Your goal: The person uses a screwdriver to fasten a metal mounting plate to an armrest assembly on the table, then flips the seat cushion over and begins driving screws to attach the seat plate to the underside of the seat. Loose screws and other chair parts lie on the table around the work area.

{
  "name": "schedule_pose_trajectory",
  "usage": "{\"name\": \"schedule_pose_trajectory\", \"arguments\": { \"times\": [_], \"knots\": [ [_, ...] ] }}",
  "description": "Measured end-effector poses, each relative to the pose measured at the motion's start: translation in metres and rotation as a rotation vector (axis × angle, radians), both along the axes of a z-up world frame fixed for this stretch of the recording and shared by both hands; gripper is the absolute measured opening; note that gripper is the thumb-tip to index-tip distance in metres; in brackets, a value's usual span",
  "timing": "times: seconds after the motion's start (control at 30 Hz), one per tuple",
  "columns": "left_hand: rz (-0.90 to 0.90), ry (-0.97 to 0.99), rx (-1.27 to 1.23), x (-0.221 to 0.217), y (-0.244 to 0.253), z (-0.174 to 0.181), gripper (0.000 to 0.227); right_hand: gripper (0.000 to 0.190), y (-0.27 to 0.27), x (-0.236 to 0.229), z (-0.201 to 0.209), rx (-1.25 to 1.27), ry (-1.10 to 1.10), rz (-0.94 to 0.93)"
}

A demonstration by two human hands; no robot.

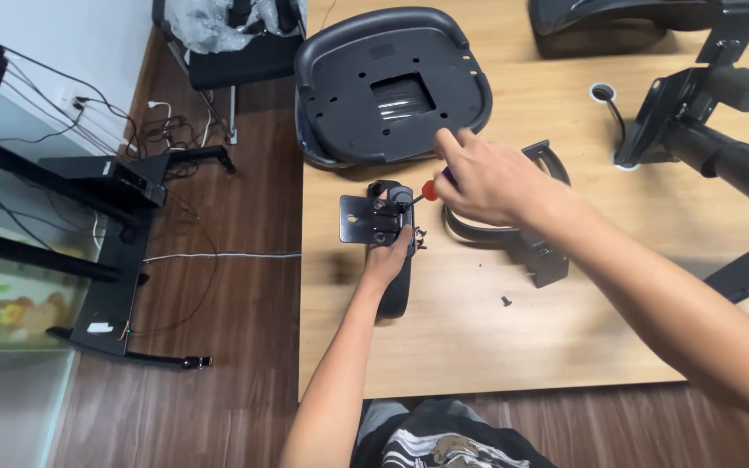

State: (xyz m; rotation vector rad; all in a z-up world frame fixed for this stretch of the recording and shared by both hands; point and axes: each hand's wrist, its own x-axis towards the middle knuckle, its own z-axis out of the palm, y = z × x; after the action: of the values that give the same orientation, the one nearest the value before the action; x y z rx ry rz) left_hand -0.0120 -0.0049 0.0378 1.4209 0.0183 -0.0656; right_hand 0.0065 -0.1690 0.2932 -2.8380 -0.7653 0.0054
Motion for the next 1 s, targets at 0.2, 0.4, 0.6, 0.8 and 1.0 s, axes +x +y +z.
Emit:
{"name": "schedule_pose_trajectory", "arguments": {
  "times": [0.2, 0.4, 0.6, 0.8, 1.0],
  "knots": [
    [-0.001, -0.215, -0.021, 0.002, 0.0, -0.01, 0.073, 0.035, 0.01, -0.01, 0.017, 0.029, 0.085, 0.103],
    [-0.083, 0.02, -0.236, 0.003, 0.004, 0.004, 0.079, 0.038, 0.052, -0.025, 0.047, -0.352, 0.21, -0.29],
    [-0.014, -0.387, 0.105, 0.009, 0.005, -0.032, 0.073, 0.046, 0.04, -0.016, 0.034, -0.082, 0.181, 0.021],
    [-0.133, -0.08, 0.199, 0.018, -0.008, -0.071, 0.062, 0.034, 0.064, -0.022, 0.017, -0.372, 0.057, -0.335],
    [-0.165, -0.136, -0.092, 0.024, 0.01, -0.052, 0.072, 0.036, 0.06, -0.026, 0.001, -0.22, -0.004, -0.321]
  ]
}}
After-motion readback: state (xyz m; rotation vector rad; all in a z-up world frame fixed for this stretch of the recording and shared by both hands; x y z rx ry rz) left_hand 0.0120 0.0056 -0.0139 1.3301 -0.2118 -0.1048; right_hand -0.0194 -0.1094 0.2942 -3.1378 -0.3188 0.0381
